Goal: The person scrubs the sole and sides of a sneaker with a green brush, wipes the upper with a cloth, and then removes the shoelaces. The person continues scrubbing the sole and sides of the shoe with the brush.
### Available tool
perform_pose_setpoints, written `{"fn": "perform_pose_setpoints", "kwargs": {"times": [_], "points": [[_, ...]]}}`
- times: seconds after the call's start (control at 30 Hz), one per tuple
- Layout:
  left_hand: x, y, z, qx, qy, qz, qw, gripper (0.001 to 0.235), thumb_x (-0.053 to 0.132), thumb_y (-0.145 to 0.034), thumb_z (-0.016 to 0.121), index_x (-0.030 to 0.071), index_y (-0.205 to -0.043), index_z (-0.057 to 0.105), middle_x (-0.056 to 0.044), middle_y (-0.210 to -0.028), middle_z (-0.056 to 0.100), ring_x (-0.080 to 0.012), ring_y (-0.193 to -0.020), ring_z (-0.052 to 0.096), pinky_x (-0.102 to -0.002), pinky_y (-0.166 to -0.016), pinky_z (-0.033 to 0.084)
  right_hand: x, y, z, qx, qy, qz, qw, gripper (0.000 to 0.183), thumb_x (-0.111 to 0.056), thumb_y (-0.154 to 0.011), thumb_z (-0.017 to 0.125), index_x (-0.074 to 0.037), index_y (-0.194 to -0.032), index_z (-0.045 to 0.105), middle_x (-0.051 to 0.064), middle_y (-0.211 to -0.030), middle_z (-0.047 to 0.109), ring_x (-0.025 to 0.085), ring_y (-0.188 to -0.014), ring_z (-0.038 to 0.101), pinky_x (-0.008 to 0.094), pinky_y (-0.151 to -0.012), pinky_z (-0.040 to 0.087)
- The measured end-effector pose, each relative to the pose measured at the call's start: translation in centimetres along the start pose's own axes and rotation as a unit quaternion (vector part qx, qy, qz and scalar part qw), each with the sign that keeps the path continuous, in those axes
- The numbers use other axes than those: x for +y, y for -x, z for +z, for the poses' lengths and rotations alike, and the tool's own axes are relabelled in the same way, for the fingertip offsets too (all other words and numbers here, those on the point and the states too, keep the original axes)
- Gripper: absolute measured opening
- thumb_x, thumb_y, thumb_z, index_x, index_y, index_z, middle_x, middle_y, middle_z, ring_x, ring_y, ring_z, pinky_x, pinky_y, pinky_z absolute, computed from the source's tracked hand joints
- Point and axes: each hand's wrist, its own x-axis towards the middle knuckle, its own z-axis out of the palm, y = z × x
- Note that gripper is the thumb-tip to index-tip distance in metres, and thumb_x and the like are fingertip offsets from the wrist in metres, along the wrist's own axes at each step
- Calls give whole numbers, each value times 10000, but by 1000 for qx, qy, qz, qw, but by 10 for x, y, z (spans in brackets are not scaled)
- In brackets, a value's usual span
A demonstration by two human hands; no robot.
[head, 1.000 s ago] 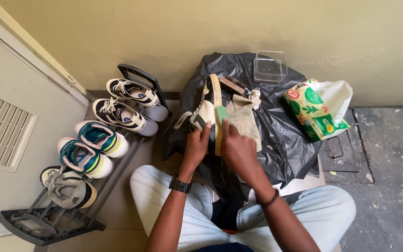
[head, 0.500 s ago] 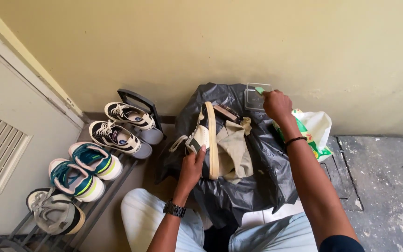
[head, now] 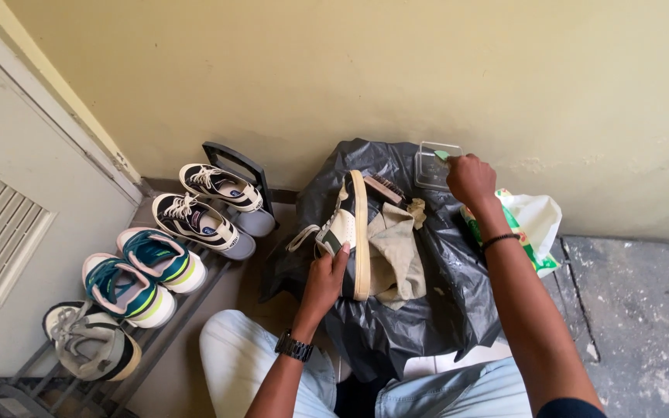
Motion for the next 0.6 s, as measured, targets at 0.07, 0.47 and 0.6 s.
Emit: {"fn": "perform_pose_setpoints", "kwargs": {"times": [0.07, 0.47, 0.6], "points": [[-4, -4, 1, -1, 7, 4, 1000, 700, 508, -1074, 520, 26, -572, 448, -184, -479, 385, -166, -537, 378, -390, -533, 372, -1, 2, -4, 6, 7, -1, 1000, 325, -152, -892, 561, -233, -1089, 806, 152, -864, 687, 455, -796, 738, 554, -720, 603], [6, 0, -3, -6, 23, 27, 999, 638, 477, -1113, 480, 125, -587, 399, -82, -434, 333, -105, -479, 283, -324, -481, 302, -125, 234, -99, 127, -511, 76, 847, 258, -97, -1038, 510, 8, -1173, 703, 216, -694, 565, 335, -656, 552, 363, -593, 432], [5, 1, -6, -34, 34, 1, 999, 456, 449, -1050, 463, 41, -976, 654, -56, -709, 634, -123, -663, 569, -372, -631, 412, -159, 323, -39, 157, -323, -61, 931, 597, 39, -967, 586, -187, -1514, 509, 72, -907, 519, 164, -645, 468, 294, -521, 423]]}}
